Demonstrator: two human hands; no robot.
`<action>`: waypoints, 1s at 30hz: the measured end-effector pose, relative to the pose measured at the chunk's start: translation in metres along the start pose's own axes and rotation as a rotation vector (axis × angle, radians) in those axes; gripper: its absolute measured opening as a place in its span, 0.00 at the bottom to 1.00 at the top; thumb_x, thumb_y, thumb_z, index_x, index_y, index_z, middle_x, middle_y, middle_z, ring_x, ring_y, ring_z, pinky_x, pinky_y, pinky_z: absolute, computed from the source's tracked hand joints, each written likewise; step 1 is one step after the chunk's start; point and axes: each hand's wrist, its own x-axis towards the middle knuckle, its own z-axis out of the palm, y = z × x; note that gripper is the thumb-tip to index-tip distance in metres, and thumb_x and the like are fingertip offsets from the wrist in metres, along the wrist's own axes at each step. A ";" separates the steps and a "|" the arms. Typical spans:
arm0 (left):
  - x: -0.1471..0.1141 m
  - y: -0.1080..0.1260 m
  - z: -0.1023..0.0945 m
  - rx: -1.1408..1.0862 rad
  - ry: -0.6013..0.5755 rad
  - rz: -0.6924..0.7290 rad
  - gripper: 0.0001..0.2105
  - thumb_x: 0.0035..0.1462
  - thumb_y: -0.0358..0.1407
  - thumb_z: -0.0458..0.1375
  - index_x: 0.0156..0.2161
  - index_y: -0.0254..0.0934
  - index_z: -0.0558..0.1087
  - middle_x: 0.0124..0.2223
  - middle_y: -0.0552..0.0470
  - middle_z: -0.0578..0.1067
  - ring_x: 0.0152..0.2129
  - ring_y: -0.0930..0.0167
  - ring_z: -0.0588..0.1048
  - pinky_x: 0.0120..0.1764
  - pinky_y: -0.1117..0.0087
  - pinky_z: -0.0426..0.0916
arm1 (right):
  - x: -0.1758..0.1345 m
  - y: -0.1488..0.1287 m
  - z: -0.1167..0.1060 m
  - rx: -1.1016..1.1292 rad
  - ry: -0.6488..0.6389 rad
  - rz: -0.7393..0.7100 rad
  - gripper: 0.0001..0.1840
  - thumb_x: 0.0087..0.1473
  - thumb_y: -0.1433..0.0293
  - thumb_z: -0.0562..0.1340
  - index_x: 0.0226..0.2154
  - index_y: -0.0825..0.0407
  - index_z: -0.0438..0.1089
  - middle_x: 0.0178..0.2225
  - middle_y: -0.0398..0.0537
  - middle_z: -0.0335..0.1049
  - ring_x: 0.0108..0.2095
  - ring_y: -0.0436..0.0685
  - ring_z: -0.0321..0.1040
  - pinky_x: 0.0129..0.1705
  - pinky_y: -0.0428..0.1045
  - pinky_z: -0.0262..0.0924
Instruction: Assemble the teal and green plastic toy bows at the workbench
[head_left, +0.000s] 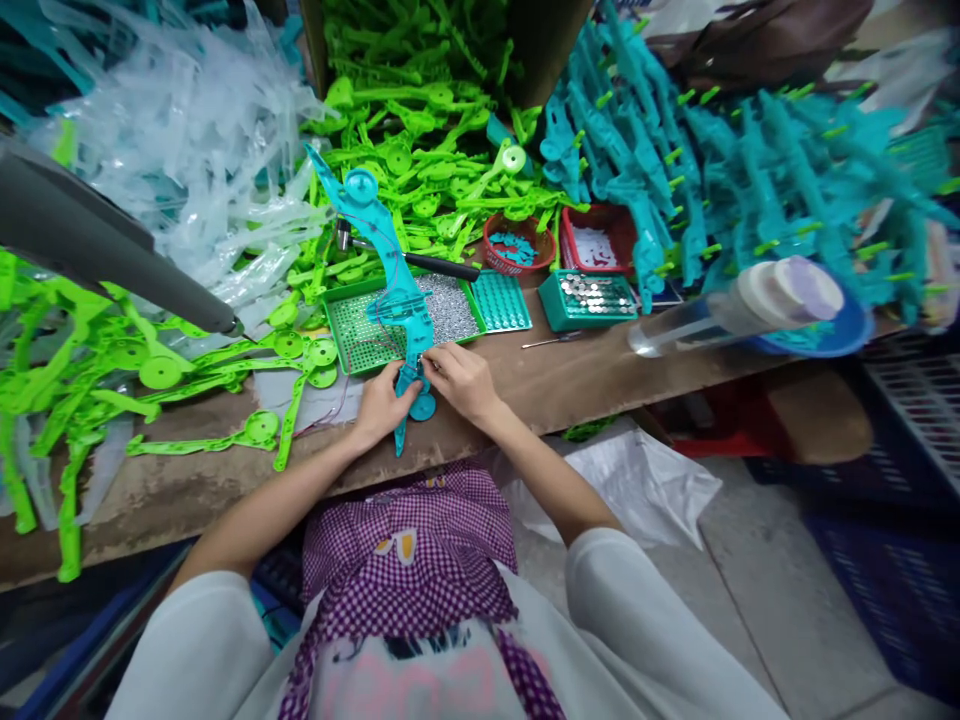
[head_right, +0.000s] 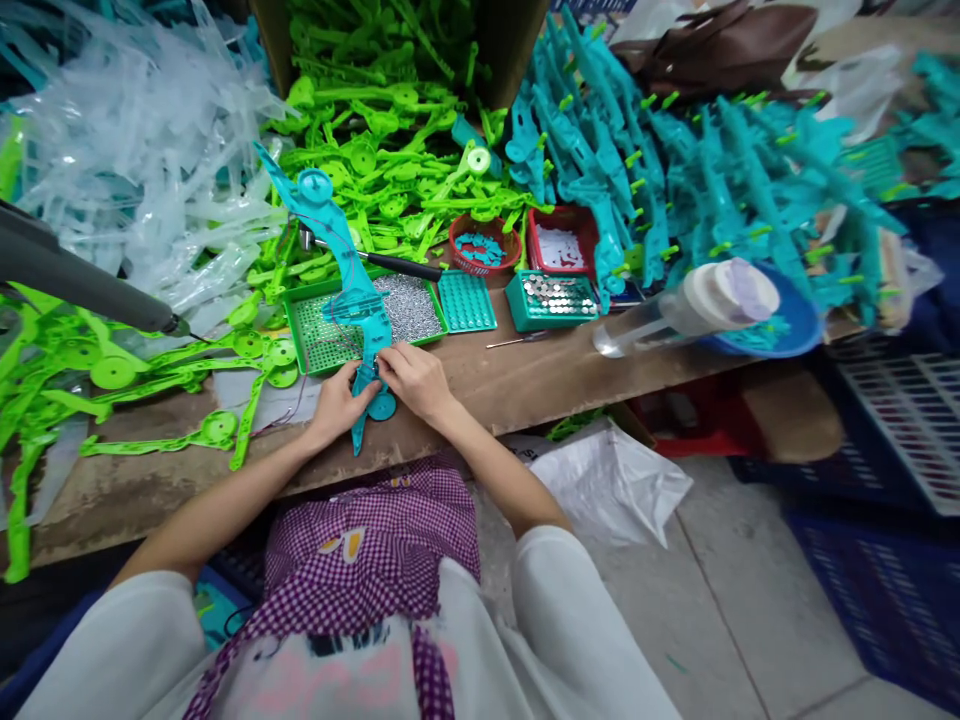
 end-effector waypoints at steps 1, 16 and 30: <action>0.000 0.000 0.000 0.004 0.003 -0.003 0.13 0.55 0.37 0.60 0.46 0.36 0.72 0.35 0.53 0.79 0.31 0.68 0.75 0.37 0.69 0.67 | -0.001 0.003 -0.001 -0.012 -0.017 -0.012 0.11 0.62 0.73 0.56 0.33 0.55 0.74 0.27 0.49 0.74 0.28 0.53 0.71 0.32 0.48 0.65; -0.001 0.004 -0.001 -0.021 0.026 -0.023 0.10 0.55 0.35 0.61 0.43 0.36 0.72 0.35 0.52 0.78 0.32 0.67 0.75 0.37 0.69 0.67 | -0.018 0.005 0.013 0.172 -0.016 0.112 0.10 0.61 0.69 0.59 0.39 0.50 0.77 0.39 0.52 0.78 0.39 0.55 0.75 0.42 0.51 0.71; -0.001 0.000 0.002 -0.010 0.051 -0.026 0.11 0.54 0.34 0.60 0.44 0.36 0.74 0.37 0.51 0.79 0.34 0.66 0.76 0.40 0.67 0.69 | -0.014 0.006 0.007 0.318 -0.112 0.210 0.12 0.62 0.65 0.58 0.40 0.49 0.77 0.42 0.52 0.77 0.44 0.55 0.75 0.49 0.53 0.72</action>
